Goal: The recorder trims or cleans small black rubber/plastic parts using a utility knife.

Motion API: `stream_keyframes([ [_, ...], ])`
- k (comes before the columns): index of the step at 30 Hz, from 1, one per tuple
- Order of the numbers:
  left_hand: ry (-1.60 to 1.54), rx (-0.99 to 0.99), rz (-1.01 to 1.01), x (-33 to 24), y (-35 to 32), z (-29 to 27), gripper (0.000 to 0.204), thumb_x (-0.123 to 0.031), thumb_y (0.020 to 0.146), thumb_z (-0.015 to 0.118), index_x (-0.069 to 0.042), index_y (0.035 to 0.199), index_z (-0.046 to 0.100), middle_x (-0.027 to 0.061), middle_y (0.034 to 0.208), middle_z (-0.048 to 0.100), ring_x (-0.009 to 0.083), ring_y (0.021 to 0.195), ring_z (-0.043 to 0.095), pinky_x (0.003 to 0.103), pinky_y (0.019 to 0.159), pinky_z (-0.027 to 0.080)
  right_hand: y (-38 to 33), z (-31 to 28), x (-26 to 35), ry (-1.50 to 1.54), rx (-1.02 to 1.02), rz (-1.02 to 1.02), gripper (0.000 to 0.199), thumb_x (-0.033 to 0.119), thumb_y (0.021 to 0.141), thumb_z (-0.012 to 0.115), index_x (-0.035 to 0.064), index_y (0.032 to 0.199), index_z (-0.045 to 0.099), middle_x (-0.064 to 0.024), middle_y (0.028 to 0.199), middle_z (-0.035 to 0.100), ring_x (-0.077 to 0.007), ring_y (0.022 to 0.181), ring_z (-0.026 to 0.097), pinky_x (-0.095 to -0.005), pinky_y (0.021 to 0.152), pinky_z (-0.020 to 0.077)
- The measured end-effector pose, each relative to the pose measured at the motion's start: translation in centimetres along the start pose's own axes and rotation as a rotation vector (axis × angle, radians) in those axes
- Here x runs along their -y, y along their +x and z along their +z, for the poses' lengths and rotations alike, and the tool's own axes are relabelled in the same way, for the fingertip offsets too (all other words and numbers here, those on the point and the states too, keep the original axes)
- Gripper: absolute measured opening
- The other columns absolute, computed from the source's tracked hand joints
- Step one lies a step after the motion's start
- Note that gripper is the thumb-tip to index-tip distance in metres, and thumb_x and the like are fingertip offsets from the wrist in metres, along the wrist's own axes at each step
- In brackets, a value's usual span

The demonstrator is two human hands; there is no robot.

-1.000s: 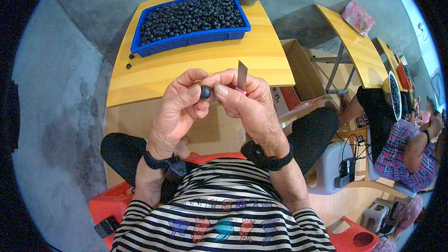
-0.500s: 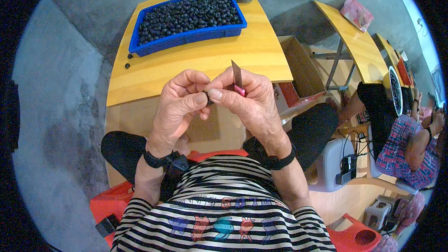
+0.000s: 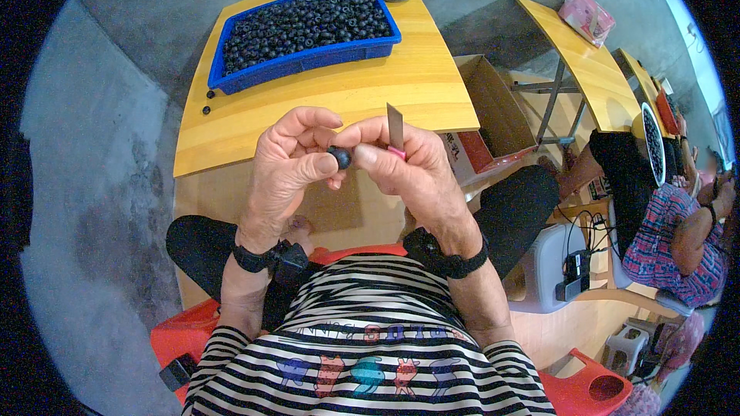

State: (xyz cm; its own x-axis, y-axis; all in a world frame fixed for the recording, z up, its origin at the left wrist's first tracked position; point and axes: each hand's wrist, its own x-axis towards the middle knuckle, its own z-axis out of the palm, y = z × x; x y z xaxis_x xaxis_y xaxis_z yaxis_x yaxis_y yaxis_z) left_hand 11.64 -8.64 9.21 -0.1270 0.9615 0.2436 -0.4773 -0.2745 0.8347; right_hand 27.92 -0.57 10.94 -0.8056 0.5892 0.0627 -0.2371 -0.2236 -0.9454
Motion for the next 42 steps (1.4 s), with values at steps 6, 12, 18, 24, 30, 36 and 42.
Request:
stream_keyframes([
  [6,-0.124,-0.017,-0.048,1.3,0.3,0.1,0.030,-0.002,0.078,0.068,-0.002,0.106,0.057,0.0062,0.081,0.064,0.0115,0.068,0.062,0.022,0.059,0.052,0.1,0.2,-1.1,-0.234,-0.034,-0.324,0.027,0.006,0.076,0.071,0.0002,0.102,0.064,0.0044,0.069,0.050,-0.0058,0.058,0.043,-0.0182,0.055,0.0366],
  [12,-0.289,-0.008,-0.212,3.3,0.7,0.3,0.026,-0.005,0.080,0.067,-0.003,0.104,0.057,0.0040,0.078,0.063,0.0115,0.064,0.063,0.022,0.056,0.052,0.0,-1.8,-1.6,-0.392,-0.119,-0.360,0.014,0.011,0.079,0.068,0.0028,0.090,0.069,-0.0008,0.072,0.056,-0.0084,0.066,0.048,-0.0222,0.059,0.0372],
  [18,-0.293,-0.073,-0.246,5.0,1.5,-0.4,0.024,-0.006,0.082,0.065,-0.004,0.104,0.058,0.0034,0.077,0.064,0.0109,0.063,0.063,0.021,0.056,0.052,0.5,-2.8,-2.9,-0.432,-0.188,-0.262,0.012,0.010,0.083,0.063,0.0003,0.089,0.064,-0.0032,0.077,0.056,-0.0108,0.070,0.051,-0.0240,0.064,0.0399],
  [24,-0.211,-0.099,-0.299,6.5,2.7,-0.7,0.023,-0.007,0.083,0.064,-0.003,0.105,0.057,0.0039,0.079,0.064,0.0089,0.066,0.062,0.019,0.059,0.051,1.4,-4.7,-3.7,-0.356,-0.228,-0.208,0.011,0.005,0.074,0.068,0.0009,0.085,0.069,-0.0021,0.075,0.058,-0.0088,0.067,0.048,-0.0222,0.060,0.0372],
  [30,-0.235,-0.054,-0.332,7.8,4.0,-0.9,0.025,-0.003,0.083,0.062,0.000,0.107,0.055,0.0073,0.087,0.064,0.0114,0.070,0.062,0.023,0.059,0.053,1.2,-7.1,-3.7,0.066,-0.182,0.051,0.012,0.007,0.080,0.066,-0.0018,0.088,0.066,-0.0034,0.076,0.060,-0.0073,0.062,0.048,-0.0204,0.059,0.0379],
  [36,-0.219,-0.065,-0.355,8.2,5.1,-0.9,0.026,-0.003,0.083,0.063,0.000,0.107,0.055,0.0069,0.086,0.064,0.0104,0.069,0.061,0.022,0.060,0.053,1.5,-7.5,-3.0,-0.173,-0.187,-0.039,0.019,0.015,0.083,0.065,-0.0013,0.094,0.065,-0.0029,0.076,0.063,-0.0049,0.058,0.049,-0.0193,0.052,0.0368],
  [42,-0.217,-0.025,-0.361,9.5,5.9,-0.7,0.026,-0.005,0.083,0.064,0.000,0.107,0.055,0.0060,0.085,0.064,0.0104,0.068,0.061,0.022,0.060,0.052,1.3,-7.9,-2.9,-0.082,-0.256,0.034,0.016,0.012,0.082,0.064,-0.0009,0.092,0.064,-0.0009,0.073,0.062,-0.0037,0.058,0.047,-0.0174,0.052,0.0344],
])
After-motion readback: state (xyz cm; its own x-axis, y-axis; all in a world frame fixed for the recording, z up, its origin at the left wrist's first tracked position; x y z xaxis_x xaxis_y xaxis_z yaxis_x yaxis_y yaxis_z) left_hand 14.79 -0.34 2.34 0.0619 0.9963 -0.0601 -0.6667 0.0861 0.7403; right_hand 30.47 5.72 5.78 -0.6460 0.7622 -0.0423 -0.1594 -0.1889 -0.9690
